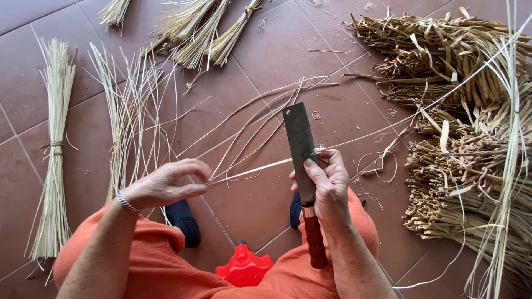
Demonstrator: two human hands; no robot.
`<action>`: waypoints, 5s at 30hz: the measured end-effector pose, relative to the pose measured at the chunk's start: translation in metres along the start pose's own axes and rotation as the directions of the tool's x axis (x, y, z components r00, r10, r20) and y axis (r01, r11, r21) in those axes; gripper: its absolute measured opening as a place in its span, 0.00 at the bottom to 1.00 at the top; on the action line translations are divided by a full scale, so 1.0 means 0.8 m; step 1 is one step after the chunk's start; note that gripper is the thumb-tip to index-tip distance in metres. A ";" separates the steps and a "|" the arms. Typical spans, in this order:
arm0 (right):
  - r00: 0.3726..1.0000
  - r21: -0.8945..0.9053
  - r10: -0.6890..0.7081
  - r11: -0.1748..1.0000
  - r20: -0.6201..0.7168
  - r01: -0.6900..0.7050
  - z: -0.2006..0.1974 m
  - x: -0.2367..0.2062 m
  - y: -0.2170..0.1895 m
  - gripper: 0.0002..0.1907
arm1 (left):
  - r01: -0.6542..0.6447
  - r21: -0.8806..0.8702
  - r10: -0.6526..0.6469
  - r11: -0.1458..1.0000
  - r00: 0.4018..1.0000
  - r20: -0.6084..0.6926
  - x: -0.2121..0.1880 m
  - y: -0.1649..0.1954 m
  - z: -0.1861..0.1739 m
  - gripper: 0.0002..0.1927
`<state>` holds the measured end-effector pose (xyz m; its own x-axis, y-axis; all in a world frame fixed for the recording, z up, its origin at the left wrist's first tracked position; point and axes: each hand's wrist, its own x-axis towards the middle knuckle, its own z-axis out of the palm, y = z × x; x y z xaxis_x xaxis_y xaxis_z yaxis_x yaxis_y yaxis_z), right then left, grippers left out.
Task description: The person sits on a small red stool and uses a large knife to split long dried plant fibers into thinner strands. They hold the fibers with one hand and draw the knife along them to separate the strands, which fall onto the tiled floor.
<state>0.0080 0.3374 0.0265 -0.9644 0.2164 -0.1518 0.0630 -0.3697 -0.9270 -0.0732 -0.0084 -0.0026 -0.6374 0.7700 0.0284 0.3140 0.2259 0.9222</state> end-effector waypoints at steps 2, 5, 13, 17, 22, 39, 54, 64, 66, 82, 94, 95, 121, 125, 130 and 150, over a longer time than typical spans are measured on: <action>1.000 0.025 -0.021 0.999 0.017 0.020 0.011 0.000 0.007 0.09 | 0.012 0.041 -0.009 0.999 0.997 -0.071 0.016 0.017 0.015 0.18; 0.999 0.050 -0.009 0.999 0.038 0.007 0.033 0.003 0.019 0.10 | 0.016 0.111 0.012 0.994 0.969 -0.249 0.054 0.037 0.056 0.17; 0.986 0.107 0.077 0.990 0.148 -0.093 0.056 0.005 0.033 0.10 | 0.049 -0.117 -0.094 0.992 0.906 -0.413 0.087 0.043 0.086 0.08; 0.988 0.122 0.062 0.989 0.142 -0.080 0.048 0.008 0.024 0.09 | 0.148 -0.323 -0.246 0.935 0.926 -0.287 0.076 0.030 0.069 0.09; 0.993 0.100 0.040 0.994 0.109 -0.051 0.039 0.010 0.013 0.08 | 0.162 -0.485 -0.283 0.860 0.941 -0.187 0.059 0.016 0.050 0.10; 0.996 0.103 -0.085 0.991 0.042 0.080 0.012 0.010 -0.017 0.08 | 0.341 -0.455 -0.436 0.823 0.891 -0.122 0.020 0.001 0.000 0.11; 0.984 0.145 -0.164 0.974 -0.069 0.173 -0.015 0.005 -0.035 0.07 | 0.399 -0.411 -0.496 0.820 0.854 -0.159 -0.022 -0.040 -0.046 0.11; 0.999 0.042 -0.030 0.999 0.013 0.030 0.016 0.000 -0.008 0.06 | 0.332 -0.324 -0.394 0.886 0.907 -0.148 0.044 0.006 0.001 0.15; 0.995 0.028 0.046 0.998 0.086 -0.049 0.031 -0.004 0.006 0.06 | 0.155 -0.215 -0.207 0.964 0.947 -0.245 0.069 0.017 0.033 0.12; 0.998 0.093 0.035 0.995 0.058 -0.040 0.014 -0.008 -0.002 0.06 | 0.222 -0.366 -0.265 0.904 0.962 -0.070 0.067 0.012 0.041 0.09; 0.998 0.097 -0.063 0.993 -0.029 0.066 -0.022 -0.009 -0.024 0.06 | 0.317 -0.362 -0.352 0.876 0.935 -0.033 0.027 -0.018 0.014 0.09; 0.998 0.097 -0.058 0.993 -0.034 0.061 -0.025 -0.010 -0.024 0.06 | 0.333 -0.347 -0.367 0.877 0.929 -0.035 0.023 -0.021 0.014 0.09; 0.910 0.012 -0.222 0.970 -0.350 0.242 -0.153 -0.029 -0.046 0.07 | 0.499 -0.312 -0.560 0.809 0.814 -0.151 -0.050 -0.100 -0.037 0.10; 0.844 0.167 -0.160 0.945 -0.511 0.280 -0.217 -0.010 -0.053 0.05 | 0.496 -0.316 -0.582 0.809 0.600 -0.549 -0.050 -0.104 -0.060 0.09; 0.978 0.266 -0.165 0.944 -0.127 0.194 -0.235 0.009 0.002 0.02 | 0.503 0.063 -0.295 0.862 0.598 -0.745 -0.048 -0.118 -0.096 0.10; 0.862 -0.588 0.501 0.721 0.076 -0.367 -0.129 0.178 0.137 0.24 | 0.594 -0.187 -0.255 0.782 0.032 -0.967 -0.103 -0.370 -0.191 0.09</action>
<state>-0.0956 0.4209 -0.1323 -0.8192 -0.0680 -0.5694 0.5505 0.1851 -0.8141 -0.2211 -0.2303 -0.2192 -0.7802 -0.6099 0.1389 -0.2647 0.5231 0.8101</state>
